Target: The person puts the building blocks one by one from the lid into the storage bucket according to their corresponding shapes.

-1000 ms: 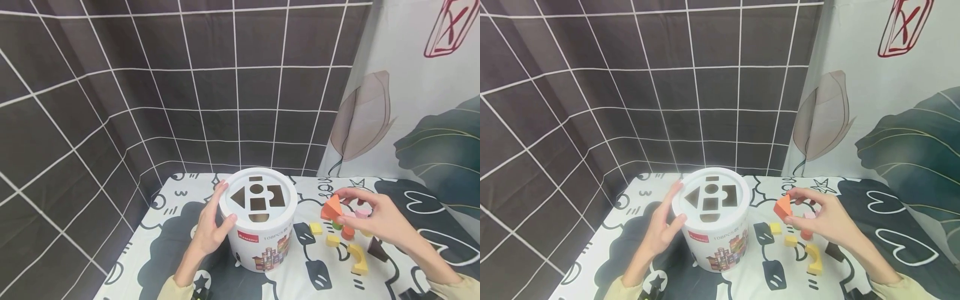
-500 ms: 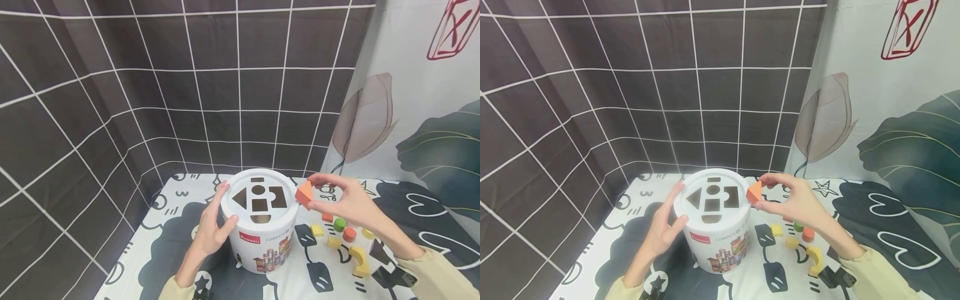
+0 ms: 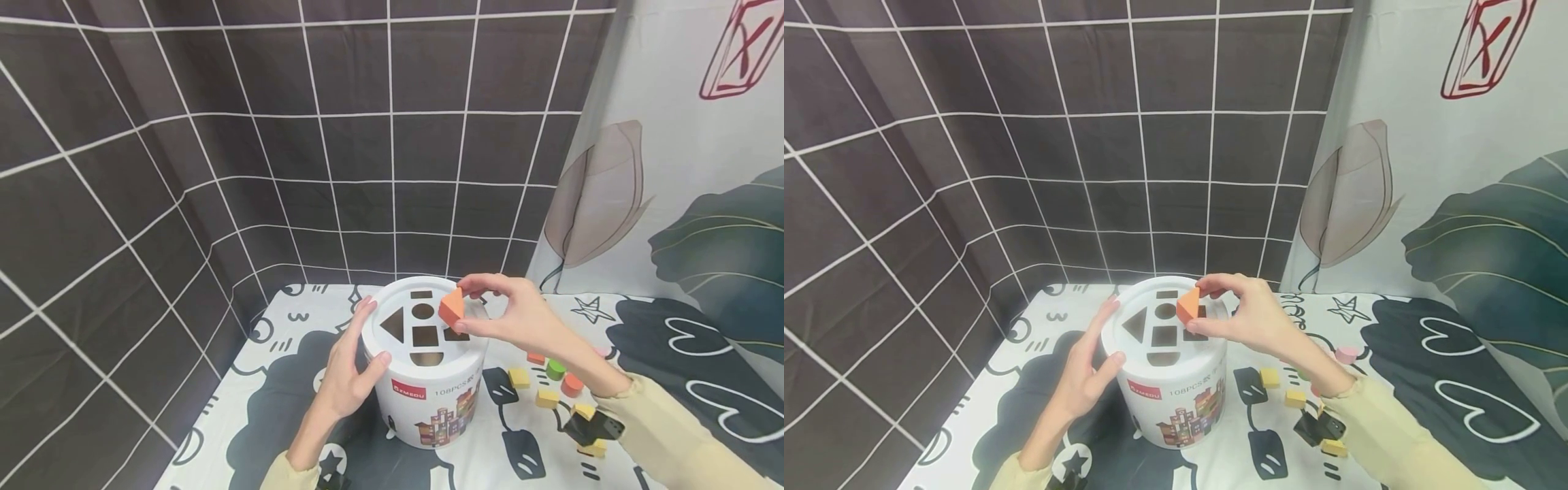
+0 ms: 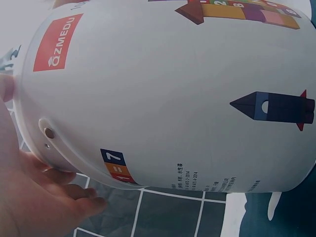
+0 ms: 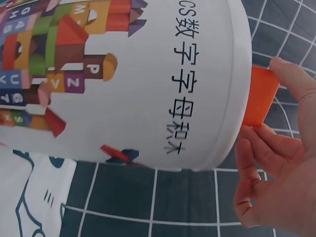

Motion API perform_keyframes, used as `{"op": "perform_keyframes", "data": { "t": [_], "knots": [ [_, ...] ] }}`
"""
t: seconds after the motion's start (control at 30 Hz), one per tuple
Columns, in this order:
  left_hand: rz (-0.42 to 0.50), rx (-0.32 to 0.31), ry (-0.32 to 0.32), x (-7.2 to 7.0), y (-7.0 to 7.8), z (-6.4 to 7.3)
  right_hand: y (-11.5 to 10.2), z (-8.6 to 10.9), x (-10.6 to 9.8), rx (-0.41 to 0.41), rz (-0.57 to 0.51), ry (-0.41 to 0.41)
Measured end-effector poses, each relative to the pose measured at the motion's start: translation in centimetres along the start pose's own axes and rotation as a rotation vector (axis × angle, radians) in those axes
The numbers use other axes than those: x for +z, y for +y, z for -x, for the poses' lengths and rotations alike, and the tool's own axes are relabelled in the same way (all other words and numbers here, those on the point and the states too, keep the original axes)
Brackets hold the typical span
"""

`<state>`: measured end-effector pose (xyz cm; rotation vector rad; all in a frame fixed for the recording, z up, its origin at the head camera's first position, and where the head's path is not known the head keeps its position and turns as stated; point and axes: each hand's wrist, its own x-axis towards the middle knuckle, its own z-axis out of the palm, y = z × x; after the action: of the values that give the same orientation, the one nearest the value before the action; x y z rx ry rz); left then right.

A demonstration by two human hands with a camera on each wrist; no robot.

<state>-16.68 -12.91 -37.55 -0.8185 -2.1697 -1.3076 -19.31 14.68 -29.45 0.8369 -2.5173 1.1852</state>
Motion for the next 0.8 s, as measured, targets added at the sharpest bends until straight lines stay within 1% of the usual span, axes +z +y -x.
{"op": "perform_keyframes", "data": {
  "t": [0.2, 0.4, 0.63, 0.8],
  "knots": [
    [-0.005, -0.019, -0.008, -0.1, 0.0, 0.0, -0.7, -1.3, 1.4, -0.015, -0.006, 0.003],
    [-0.006, -0.023, -0.013, -0.1, 0.2, 0.0, -1.4, -2.3, 2.7, -0.003, 0.043, -0.022],
    [-0.016, -0.039, -0.03, -0.1, 0.1, 0.0, -2.1, -3.3, 4.0, -0.037, 0.072, -0.045],
    [-0.014, -0.039, -0.03, -0.1, 0.1, 0.0, -2.0, -3.8, 4.7, -0.079, 0.062, -0.049]
  ]
}}
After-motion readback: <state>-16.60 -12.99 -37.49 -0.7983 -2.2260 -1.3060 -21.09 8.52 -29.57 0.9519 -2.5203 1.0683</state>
